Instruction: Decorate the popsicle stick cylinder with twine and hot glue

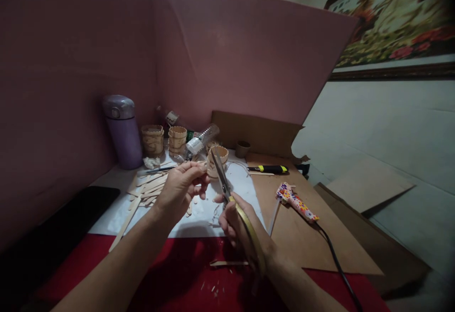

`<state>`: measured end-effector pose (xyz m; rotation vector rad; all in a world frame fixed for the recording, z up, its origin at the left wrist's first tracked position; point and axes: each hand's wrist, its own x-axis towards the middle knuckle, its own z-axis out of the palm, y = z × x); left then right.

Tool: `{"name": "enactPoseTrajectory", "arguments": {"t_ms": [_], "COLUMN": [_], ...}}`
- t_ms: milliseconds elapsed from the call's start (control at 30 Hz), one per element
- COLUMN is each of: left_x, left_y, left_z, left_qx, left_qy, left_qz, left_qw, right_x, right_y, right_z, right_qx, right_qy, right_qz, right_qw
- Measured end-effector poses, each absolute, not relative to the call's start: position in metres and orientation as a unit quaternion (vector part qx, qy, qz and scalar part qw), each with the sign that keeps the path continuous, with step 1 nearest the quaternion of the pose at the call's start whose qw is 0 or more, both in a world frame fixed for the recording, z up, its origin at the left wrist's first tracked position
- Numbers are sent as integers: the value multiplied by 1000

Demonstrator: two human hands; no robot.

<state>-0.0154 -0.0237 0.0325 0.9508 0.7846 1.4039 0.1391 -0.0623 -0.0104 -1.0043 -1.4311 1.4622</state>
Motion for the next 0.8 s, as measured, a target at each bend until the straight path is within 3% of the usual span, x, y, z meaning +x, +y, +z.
{"name": "enactPoseTrajectory", "arguments": {"t_ms": [400, 800], "left_x": [5, 10], "left_y": [-28, -31], "left_z": [13, 8], "left_qx": [505, 509], "left_qy": [351, 339], "left_qz": [482, 460], "left_qw": [624, 644], "right_x": [142, 142], "right_y": [-60, -56], "right_z": [9, 11], "right_qx": [-433, -413], "right_qy": [-475, -461], "right_qz": [444, 461], "right_qw": [624, 637]}}
